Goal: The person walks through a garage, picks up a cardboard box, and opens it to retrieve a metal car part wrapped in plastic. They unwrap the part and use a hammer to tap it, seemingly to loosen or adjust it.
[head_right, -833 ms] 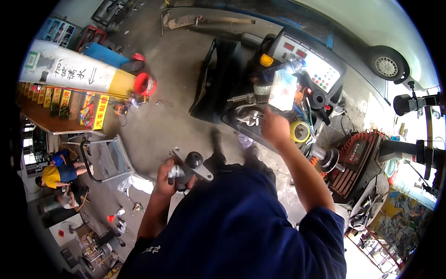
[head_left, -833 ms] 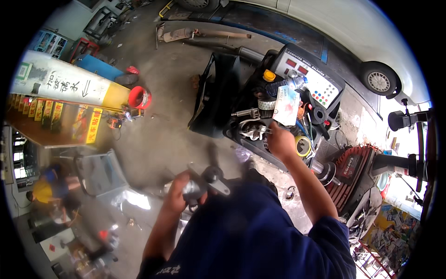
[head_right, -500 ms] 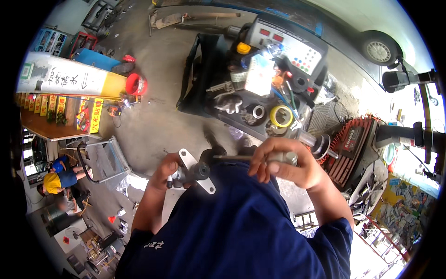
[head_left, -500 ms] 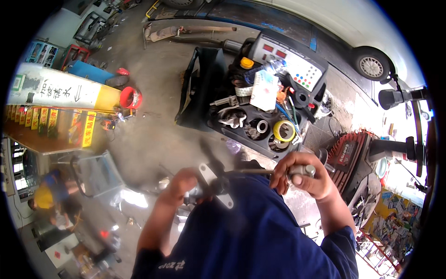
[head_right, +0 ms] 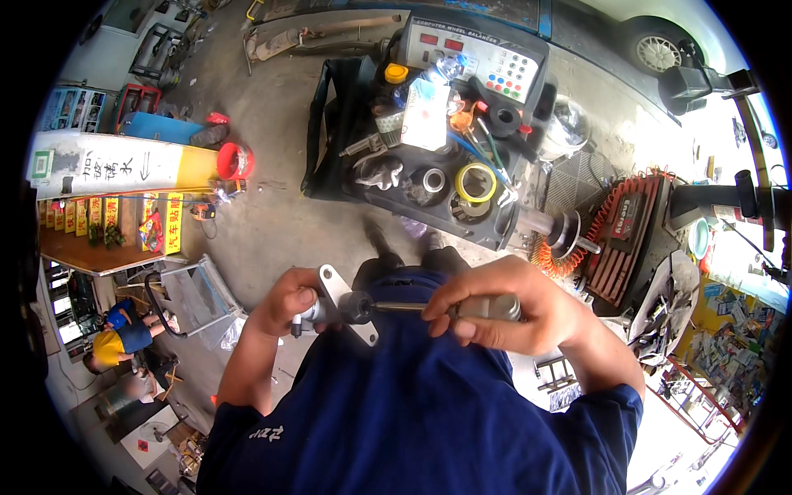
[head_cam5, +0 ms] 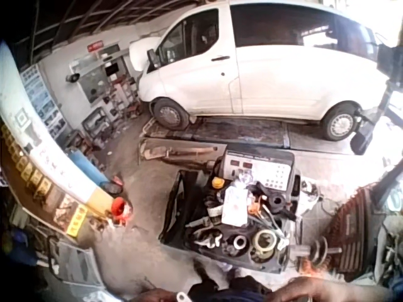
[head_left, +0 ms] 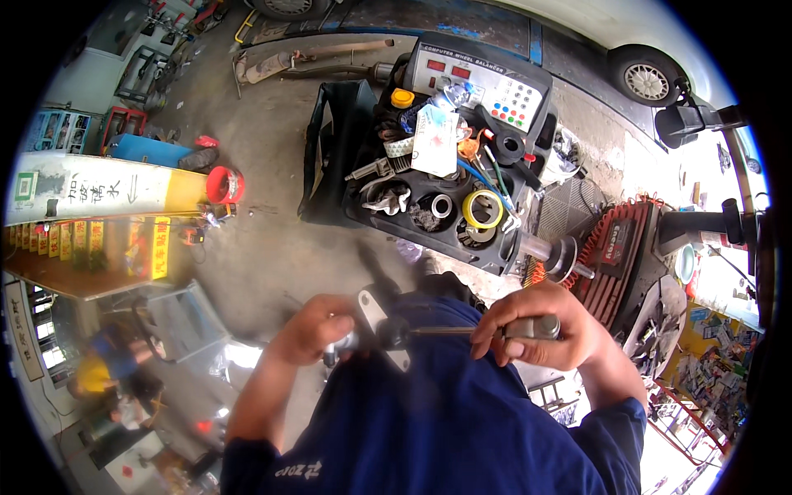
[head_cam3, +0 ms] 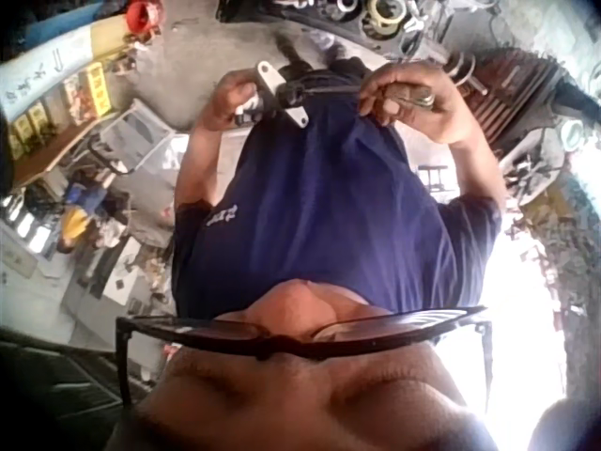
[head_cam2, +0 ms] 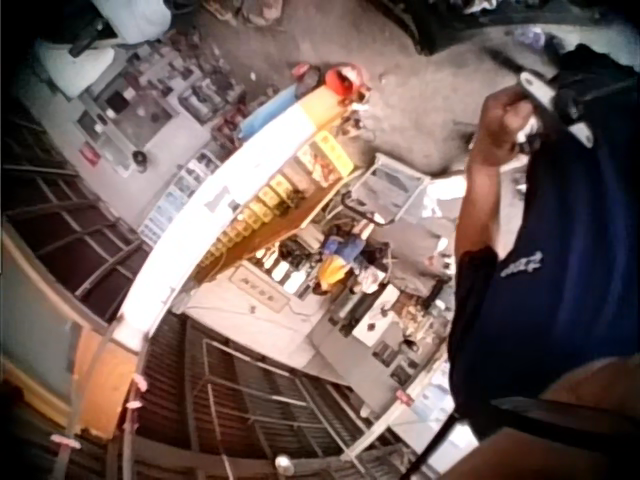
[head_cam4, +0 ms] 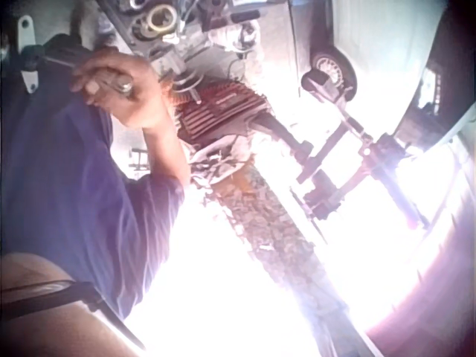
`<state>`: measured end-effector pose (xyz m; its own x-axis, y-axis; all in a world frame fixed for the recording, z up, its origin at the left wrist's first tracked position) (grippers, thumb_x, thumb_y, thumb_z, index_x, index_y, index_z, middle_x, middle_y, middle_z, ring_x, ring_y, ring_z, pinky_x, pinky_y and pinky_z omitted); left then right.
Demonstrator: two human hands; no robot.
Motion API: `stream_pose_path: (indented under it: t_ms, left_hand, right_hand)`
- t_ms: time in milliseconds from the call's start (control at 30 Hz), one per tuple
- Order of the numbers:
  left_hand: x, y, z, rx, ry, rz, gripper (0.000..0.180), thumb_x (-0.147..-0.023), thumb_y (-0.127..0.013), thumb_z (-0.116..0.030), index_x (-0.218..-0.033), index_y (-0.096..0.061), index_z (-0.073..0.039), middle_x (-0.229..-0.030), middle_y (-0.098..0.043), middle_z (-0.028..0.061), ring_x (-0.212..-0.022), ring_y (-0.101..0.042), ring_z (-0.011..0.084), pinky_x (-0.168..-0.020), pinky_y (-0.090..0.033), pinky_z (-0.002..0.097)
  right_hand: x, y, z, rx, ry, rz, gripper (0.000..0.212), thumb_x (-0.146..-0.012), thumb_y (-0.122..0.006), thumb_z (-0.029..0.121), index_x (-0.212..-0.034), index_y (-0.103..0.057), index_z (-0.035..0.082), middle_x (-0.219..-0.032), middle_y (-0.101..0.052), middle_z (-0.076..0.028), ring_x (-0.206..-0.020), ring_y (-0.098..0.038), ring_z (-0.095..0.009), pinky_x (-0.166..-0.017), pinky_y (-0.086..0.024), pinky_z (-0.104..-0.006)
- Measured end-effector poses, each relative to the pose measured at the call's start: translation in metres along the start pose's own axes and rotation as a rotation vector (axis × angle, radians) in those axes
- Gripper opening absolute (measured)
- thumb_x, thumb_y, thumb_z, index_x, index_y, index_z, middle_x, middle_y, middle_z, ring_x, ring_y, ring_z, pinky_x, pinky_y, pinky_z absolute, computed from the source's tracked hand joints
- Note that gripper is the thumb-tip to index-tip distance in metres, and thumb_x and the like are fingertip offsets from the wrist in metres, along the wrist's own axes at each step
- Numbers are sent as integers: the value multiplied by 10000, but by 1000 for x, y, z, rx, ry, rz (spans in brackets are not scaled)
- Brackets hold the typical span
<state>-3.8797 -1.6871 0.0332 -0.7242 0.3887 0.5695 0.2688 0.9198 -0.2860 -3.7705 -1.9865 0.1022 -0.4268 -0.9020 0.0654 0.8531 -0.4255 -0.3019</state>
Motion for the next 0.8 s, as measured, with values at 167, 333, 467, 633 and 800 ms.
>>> stream_pose_path:
  t_ms: [167, 333, 467, 633, 800]
  left_hand:
    - [4, -5, -9, -69, 14, 0, 680, -944, -674, -609, -1162, -770, 27, -892, -796, 122, -657, -693, 134, -597, -540, 277]
    - [6, -10, -11, -99, -15, 33, 611, -961, -662, -556, -1176, -771, 5, -908, -778, 83, -710, -682, 122, -640, -530, 282]
    - [12, -9, -9, -110, -15, 60, 509, -999, -634, -444, -1252, -766, -23, -927, -754, 49, -754, -655, 113, -678, -516, 296]
    - [19, -11, -8, -135, 8, 32, 489, -993, -628, -418, -1260, -769, -32, -912, -743, 39, -748, -645, 111, -677, -512, 298]
    - [27, -14, -14, -207, 0, 31, 470, -988, -625, -394, -1256, -773, -38, -916, -745, 30, -777, -649, 112, -707, -519, 303]
  right_hand:
    - [-1, -7, 15, 223, 128, 102, 349, -974, -795, 25, -1317, -759, -30, -1126, -815, -175, -1020, -803, -321, -907, -618, -391]
    - [-7, -8, 9, 420, 271, 43, 387, -953, -865, 121, -1290, -767, -43, -1004, -802, -159, -828, -779, -295, -753, -603, -385]
    - [-5, 2, 19, 615, 264, -65, 428, -890, -946, 199, -1239, -787, 8, -821, -706, -89, -688, -703, -248, -598, -542, -384]
    - [-1, -33, 36, 1234, 390, 77, 348, -901, -846, 191, -1202, -761, 37, -811, -559, -23, -638, -638, -181, -526, -526, -375]
    - [-2, -46, 30, 1367, 347, 173, 291, -927, -762, 146, -1194, -769, 28, -800, -552, -26, -657, -641, -154, -549, -534, -348]
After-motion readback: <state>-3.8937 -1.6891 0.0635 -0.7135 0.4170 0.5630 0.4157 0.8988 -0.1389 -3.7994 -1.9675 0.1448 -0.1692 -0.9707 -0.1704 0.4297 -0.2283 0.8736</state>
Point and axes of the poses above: each hand's wrist, its own x-axis away from the middle knuckle, its own y-axis out of the back of the hand, z = x × y, the point moved 6 cm from there along -x, towards the middle knuckle
